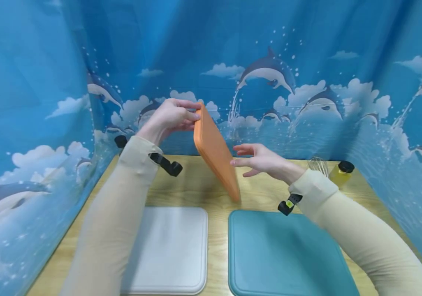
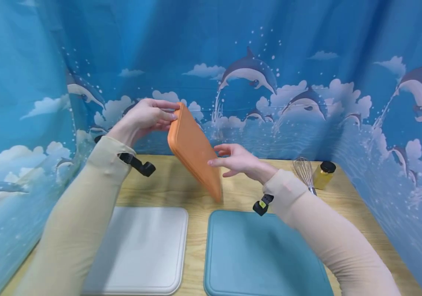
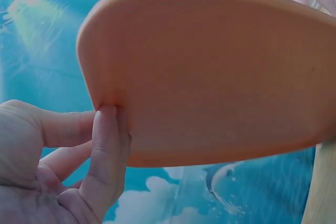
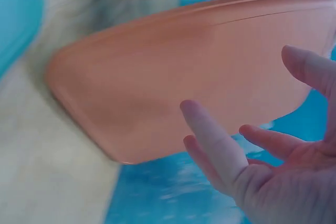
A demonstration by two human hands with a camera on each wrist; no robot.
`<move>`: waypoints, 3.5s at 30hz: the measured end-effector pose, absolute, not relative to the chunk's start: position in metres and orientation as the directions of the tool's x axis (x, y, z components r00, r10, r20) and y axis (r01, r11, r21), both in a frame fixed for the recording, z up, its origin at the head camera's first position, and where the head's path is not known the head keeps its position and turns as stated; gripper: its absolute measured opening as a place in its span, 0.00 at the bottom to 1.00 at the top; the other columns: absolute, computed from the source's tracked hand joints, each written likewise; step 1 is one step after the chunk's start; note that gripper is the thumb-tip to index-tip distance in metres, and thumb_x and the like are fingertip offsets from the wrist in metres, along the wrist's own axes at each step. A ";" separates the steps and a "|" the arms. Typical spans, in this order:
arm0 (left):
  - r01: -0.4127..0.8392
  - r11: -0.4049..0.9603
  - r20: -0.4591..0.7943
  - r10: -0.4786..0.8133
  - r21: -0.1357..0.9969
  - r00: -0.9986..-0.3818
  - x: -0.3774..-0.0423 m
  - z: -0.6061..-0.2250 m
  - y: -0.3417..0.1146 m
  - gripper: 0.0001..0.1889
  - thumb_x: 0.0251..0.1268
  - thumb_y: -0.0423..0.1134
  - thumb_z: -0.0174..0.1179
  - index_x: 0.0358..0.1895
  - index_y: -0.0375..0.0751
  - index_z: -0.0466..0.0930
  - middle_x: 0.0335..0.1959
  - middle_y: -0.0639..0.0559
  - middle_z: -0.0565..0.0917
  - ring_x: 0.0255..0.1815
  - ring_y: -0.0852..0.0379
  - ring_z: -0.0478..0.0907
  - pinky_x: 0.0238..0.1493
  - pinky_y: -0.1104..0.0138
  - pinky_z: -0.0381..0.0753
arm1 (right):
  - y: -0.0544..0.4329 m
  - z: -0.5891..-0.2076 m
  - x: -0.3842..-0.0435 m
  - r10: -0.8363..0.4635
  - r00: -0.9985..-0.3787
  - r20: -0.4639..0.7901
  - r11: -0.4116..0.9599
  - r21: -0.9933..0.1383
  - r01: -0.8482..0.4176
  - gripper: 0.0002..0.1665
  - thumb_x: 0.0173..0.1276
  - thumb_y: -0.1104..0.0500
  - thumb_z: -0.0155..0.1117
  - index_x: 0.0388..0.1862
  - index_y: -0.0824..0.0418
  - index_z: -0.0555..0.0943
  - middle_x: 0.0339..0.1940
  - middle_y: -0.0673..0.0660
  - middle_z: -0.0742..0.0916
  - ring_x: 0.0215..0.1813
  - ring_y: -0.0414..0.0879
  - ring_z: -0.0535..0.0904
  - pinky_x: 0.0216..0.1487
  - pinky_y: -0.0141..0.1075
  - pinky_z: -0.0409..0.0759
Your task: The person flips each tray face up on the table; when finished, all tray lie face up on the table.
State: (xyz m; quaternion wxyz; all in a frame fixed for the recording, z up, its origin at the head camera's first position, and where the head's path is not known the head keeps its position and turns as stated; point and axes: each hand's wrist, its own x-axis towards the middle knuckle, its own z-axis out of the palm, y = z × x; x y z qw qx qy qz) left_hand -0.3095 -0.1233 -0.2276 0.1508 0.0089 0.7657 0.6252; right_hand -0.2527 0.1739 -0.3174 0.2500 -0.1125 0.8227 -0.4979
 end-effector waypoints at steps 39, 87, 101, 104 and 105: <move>-0.100 0.120 -0.140 0.394 0.988 -0.909 -0.319 -0.233 -0.067 0.26 0.93 0.35 0.50 0.87 0.48 0.70 0.82 0.43 0.80 0.75 0.42 0.86 0.77 0.50 0.87 | 0.163 -0.215 -0.250 -0.319 -0.942 -0.104 0.483 -0.873 -0.067 0.37 0.85 0.57 0.65 0.89 0.46 0.71 0.86 0.59 0.78 0.79 0.58 0.81 0.67 0.63 0.91; -0.330 0.290 -0.405 0.255 0.898 -0.878 -0.308 -0.406 -0.140 0.33 0.80 0.23 0.59 0.84 0.46 0.73 0.60 0.44 0.83 0.44 0.56 0.83 0.39 0.63 0.89 | 0.264 -0.301 -0.237 -0.288 -0.952 -0.106 0.096 -0.992 0.081 0.49 0.84 0.67 0.66 0.96 0.53 0.56 0.94 0.66 0.60 0.60 0.35 0.90 0.55 0.34 0.95; -0.262 0.459 -0.369 0.159 0.849 -0.916 -0.313 -0.404 -0.161 0.33 0.77 0.21 0.62 0.81 0.47 0.77 0.63 0.39 0.81 0.51 0.48 0.82 0.52 0.52 0.95 | 0.271 -0.372 -0.263 -0.311 -0.910 -0.276 0.503 -0.860 0.088 0.54 0.78 0.70 0.72 0.95 0.61 0.55 0.86 0.77 0.72 0.76 0.65 0.84 0.59 0.39 0.95; -0.271 0.507 -0.387 0.136 0.818 -0.912 -0.314 -0.407 -0.162 0.32 0.76 0.22 0.63 0.79 0.48 0.79 0.62 0.39 0.81 0.50 0.46 0.82 0.53 0.53 0.96 | 0.263 -0.388 -0.267 -0.307 -0.901 -0.306 0.597 -0.799 0.068 0.55 0.74 0.70 0.76 0.93 0.65 0.58 0.81 0.78 0.76 0.77 0.71 0.81 0.55 0.40 0.96; -0.275 0.519 -0.395 0.132 0.809 -0.909 -0.314 -0.408 -0.162 0.32 0.76 0.22 0.63 0.79 0.48 0.79 0.61 0.39 0.81 0.49 0.46 0.82 0.52 0.54 0.96 | 0.260 -0.393 -0.269 -0.307 -0.897 -0.317 0.621 -0.781 0.064 0.56 0.73 0.70 0.76 0.93 0.66 0.58 0.79 0.79 0.77 0.75 0.71 0.82 0.54 0.41 0.96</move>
